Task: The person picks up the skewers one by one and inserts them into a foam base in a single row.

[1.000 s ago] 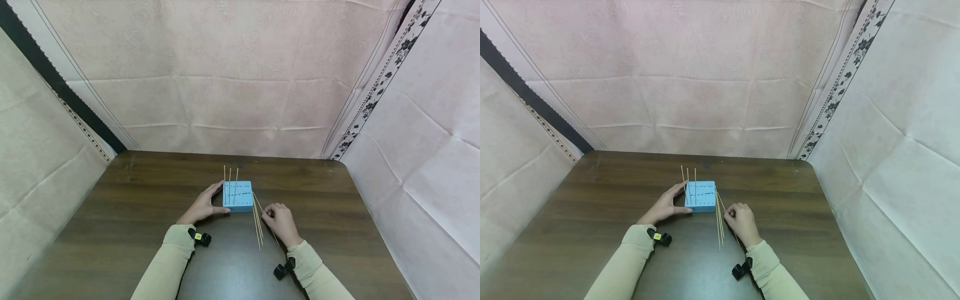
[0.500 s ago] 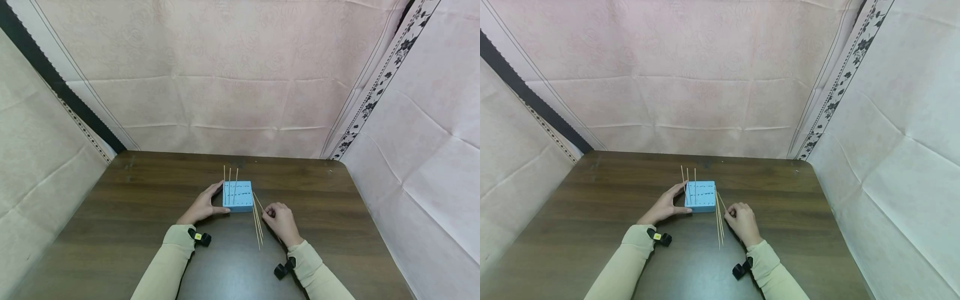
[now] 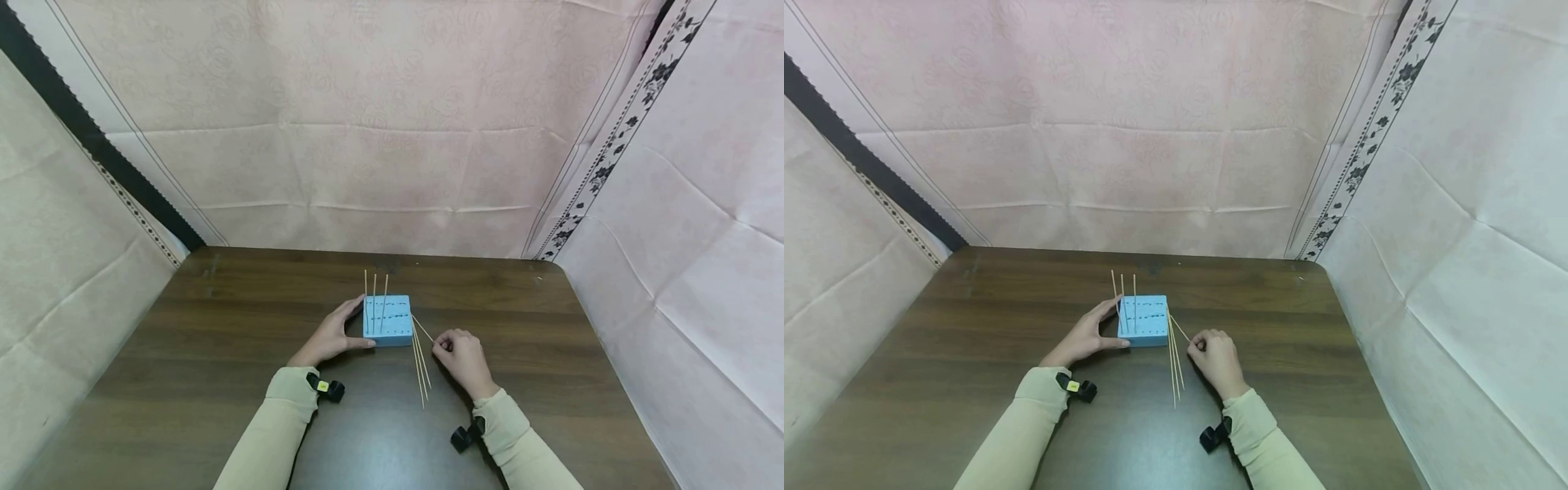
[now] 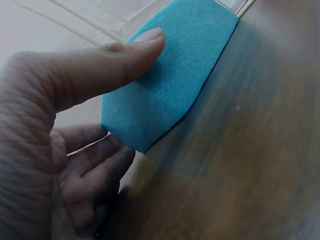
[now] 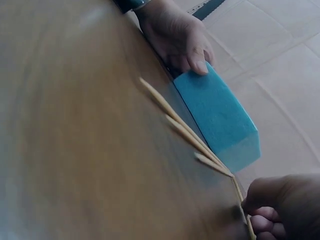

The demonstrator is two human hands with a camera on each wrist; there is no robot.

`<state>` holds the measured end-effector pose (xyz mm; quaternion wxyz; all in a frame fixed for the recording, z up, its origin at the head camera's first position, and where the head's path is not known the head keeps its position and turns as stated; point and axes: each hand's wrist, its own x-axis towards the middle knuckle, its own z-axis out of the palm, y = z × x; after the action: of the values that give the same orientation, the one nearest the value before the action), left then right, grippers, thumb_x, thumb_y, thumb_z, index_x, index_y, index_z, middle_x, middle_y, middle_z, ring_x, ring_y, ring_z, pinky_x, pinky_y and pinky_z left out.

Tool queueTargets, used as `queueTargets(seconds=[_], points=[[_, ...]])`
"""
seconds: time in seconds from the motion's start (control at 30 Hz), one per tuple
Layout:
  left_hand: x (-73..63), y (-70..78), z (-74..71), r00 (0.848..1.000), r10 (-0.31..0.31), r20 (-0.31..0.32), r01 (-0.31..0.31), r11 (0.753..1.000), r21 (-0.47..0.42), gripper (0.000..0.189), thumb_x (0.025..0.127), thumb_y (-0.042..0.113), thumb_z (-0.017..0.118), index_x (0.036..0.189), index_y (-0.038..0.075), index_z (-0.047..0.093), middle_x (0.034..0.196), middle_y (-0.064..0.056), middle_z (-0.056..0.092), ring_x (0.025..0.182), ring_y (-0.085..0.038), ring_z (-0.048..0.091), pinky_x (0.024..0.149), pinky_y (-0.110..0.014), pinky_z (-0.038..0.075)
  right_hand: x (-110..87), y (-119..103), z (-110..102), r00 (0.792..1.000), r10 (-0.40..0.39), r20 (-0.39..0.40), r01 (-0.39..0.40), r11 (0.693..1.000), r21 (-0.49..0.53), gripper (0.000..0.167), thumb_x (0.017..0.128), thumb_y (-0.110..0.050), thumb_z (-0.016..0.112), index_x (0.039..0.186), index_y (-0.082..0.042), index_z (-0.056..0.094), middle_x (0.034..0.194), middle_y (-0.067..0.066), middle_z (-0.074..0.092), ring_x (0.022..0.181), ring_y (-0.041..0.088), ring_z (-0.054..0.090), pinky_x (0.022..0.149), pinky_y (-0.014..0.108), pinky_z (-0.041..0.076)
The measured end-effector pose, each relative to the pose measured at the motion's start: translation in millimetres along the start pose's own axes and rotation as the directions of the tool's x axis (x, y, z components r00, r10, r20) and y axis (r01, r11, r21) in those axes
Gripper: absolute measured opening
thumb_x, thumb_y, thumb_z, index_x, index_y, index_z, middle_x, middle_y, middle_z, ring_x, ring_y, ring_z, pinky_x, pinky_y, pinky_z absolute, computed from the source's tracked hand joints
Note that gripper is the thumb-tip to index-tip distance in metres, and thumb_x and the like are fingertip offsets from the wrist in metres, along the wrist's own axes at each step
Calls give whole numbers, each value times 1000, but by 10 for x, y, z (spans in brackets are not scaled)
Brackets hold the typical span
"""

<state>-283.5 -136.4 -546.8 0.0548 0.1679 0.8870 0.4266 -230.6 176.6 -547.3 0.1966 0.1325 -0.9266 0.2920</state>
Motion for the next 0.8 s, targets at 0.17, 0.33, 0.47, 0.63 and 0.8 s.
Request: queueTargets(seconds=[0.17, 0.33, 0.47, 0.63, 0.8], points=[[0, -2, -1, 1000, 7, -4, -7, 1000, 2, 112, 69, 61, 86, 160, 39, 25, 165, -8, 25, 149, -36, 24, 112, -65, 27, 30, 43, -27, 1000, -8, -5, 8, 1000, 1, 10, 81, -8, 77, 75, -14, 72, 69, -8, 61, 67, 8, 54, 62, 29, 48], [-4, 0, 0, 1000, 0, 1, 0, 1000, 4, 111, 69, 62, 86, 159, 41, 24, 165, -7, 25, 149, -36, 23, 112, -65, 27, 43, 64, -52, 999, 40, 18, -40, 999, 25, 8, 83, -10, 76, 77, -15, 73, 72, -7, 64, 66, 7, 56, 62, 28, 50], [-3, -6, 2, 1000, -3, 1, 3, 1000, 3, 112, 68, 62, 86, 159, 42, 24, 165, -5, 25, 150, -35, 22, 112, -65, 26, 52, 67, -81, 996, 78, 42, -80, 996, 40, 8, 85, -11, 74, 80, -15, 71, 73, -7, 65, 65, 6, 58, 61, 28, 51], [-4, -18, 5, 1000, -1, -2, 1, 1000, 5, 112, 68, 62, 86, 159, 40, 25, 165, -5, 25, 150, -35, 21, 112, -65, 26, 75, 66, -122, 994, 73, 86, -79, 995, 69, 1, 91, -9, 71, 90, -8, 71, 80, -3, 69, 73, 11, 64, 66, 31, 54], [0, -20, 12, 1000, -1, -3, 1, 1000, 4, 112, 69, 62, 86, 160, 38, 25, 165, -7, 25, 150, -35, 22, 112, -65, 27, 112, 49, -182, 978, 140, 156, -170, 966, 197, 13, 96, -4, 66, 106, -4, 73, 88, 2, 72, 79, 15, 67, 69, 34, 54]])
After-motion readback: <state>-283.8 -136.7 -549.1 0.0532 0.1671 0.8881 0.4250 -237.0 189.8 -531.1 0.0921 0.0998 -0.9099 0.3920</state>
